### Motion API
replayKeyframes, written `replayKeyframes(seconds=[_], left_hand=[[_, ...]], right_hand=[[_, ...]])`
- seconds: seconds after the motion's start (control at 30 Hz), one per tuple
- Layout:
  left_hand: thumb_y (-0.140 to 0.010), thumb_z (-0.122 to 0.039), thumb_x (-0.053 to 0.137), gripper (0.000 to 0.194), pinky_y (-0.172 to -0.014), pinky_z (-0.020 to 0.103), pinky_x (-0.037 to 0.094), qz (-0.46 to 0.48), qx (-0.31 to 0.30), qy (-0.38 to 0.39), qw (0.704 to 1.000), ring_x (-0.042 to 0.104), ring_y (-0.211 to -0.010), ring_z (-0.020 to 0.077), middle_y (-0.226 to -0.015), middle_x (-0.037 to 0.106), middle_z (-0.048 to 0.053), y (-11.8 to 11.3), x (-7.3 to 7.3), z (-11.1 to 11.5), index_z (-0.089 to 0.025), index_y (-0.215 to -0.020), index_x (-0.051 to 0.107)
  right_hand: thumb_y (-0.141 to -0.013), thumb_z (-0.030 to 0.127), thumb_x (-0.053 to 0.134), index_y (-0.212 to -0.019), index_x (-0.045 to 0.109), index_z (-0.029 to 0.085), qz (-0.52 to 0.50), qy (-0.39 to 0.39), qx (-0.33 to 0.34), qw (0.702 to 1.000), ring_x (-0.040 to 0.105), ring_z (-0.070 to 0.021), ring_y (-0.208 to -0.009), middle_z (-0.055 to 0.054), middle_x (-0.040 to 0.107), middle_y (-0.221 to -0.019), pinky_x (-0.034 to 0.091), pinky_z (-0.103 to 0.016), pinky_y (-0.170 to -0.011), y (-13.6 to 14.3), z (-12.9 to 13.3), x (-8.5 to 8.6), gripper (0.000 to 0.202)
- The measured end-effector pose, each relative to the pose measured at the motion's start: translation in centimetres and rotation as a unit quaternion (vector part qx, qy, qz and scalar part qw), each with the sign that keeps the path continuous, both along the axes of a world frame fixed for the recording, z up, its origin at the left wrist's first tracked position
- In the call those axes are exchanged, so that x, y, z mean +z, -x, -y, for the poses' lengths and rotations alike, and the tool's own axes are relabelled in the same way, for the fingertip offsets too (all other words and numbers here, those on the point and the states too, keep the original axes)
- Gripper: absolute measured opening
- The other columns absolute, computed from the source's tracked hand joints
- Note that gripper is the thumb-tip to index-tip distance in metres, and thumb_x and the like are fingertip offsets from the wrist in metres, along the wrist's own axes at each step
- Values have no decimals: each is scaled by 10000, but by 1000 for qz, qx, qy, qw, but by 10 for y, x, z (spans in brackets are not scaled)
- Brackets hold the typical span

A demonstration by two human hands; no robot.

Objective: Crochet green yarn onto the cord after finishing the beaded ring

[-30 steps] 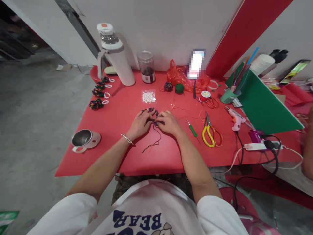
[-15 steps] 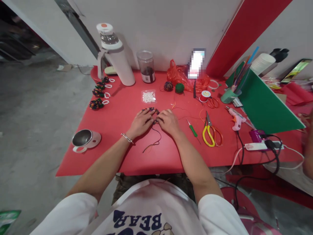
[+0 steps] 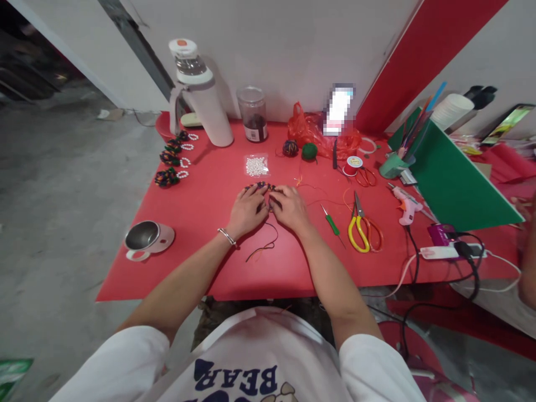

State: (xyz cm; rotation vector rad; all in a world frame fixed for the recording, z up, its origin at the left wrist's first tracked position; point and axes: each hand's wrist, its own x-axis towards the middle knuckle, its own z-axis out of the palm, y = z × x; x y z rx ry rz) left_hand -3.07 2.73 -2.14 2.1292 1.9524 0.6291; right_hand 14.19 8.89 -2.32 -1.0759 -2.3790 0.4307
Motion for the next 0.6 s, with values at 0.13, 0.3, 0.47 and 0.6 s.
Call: replayKeyframes(seconds=[0.13, 0.3, 0.47, 0.6], left_hand=[[-939, -251, 585, 141, -1307, 528, 304, -7, 2, -3, 1000, 434, -1548, 310, -1600, 566, 56, -2, 0, 1, -206, -882, 705], [-949, -267, 566, 158, -1316, 544, 283, -20, -6, 6, 1000, 398, -1569, 324, -1632, 528, 68, -1, 0, 2, -201, -933, 708], [-965, -242, 496, 331, -1309, 573, 277, -20, -3, 2, 1000, 392, -1572, 326, -1593, 572, 103, -2, -4, 1, -179, -1200, 720], [-982, -235, 456, 589, -1324, 528, 246, -30, 5, -7, 1000, 387, -1576, 312, -1628, 507, 190, -2, -9, 0, -72, -1545, 508]], right_hand=[[-993, 342, 609, -1320, 734, 205, 30, -21, -4, 999, 586, -345, -1186, -139, 715, -1390, 492, -539, -1045, -2, 0, 0, 376], [-1002, 295, 564, -1408, 670, 182, 59, -24, -20, 998, 485, -418, -1422, -153, 631, -1529, 415, -675, -1145, 1, 5, 6, 435], [-1040, 201, 398, -1597, 468, 212, -9, -12, 53, 998, 386, -292, -1584, -103, 470, -1676, 321, -579, -1316, 19, 9, 16, 561], [-1088, 324, 339, -1653, 367, 224, -57, 46, 101, 992, 380, -241, -1600, -93, 457, -1685, 323, -524, -1338, 43, 8, 15, 575]])
